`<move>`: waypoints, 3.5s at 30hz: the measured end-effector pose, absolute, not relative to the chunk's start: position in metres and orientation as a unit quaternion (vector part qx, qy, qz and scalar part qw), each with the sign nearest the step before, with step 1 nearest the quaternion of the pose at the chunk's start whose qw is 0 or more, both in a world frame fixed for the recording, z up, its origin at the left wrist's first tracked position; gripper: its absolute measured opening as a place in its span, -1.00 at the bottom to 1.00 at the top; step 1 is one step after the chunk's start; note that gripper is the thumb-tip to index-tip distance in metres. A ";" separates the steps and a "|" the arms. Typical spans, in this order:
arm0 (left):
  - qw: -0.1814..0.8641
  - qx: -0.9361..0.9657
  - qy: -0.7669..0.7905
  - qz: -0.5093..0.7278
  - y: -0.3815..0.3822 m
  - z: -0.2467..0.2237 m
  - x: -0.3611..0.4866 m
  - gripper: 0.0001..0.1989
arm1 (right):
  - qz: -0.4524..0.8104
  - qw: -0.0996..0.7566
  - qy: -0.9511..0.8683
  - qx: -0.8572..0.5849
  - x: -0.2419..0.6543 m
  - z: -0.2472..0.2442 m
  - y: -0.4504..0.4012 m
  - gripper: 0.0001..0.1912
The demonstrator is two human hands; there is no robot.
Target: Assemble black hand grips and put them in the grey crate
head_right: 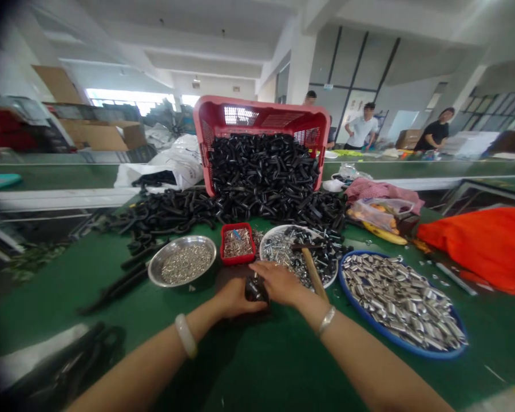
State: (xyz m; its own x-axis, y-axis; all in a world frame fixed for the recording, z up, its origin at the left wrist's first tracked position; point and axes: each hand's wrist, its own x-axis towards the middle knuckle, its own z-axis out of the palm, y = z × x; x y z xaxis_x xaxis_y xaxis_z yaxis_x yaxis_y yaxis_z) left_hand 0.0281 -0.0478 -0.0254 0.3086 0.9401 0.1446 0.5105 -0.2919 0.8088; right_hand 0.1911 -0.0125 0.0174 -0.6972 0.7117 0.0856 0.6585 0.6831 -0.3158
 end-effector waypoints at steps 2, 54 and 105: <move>0.302 0.781 0.491 0.240 -0.047 -0.018 0.026 -0.65 | 0.124 0.052 -0.931 -0.338 0.191 0.013 -0.006 -0.56; 0.233 0.798 0.533 0.159 0.001 0.000 -0.011 -0.82 | 0.357 0.305 -0.614 -0.634 0.303 -0.031 -0.049 -0.38; 0.100 0.783 0.591 0.167 -0.036 -0.028 -0.014 -0.32 | 0.287 0.177 -0.830 -0.445 0.268 0.012 -0.110 -0.48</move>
State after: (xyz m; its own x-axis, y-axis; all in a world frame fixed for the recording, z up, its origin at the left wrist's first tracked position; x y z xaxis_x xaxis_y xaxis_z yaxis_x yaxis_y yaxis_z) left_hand -0.0144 -0.0364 -0.0277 0.2458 0.9586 0.1434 0.8923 -0.2816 0.3528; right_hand 0.2684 -0.1104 0.0121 -0.5418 0.8396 0.0387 0.6361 0.4397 -0.6340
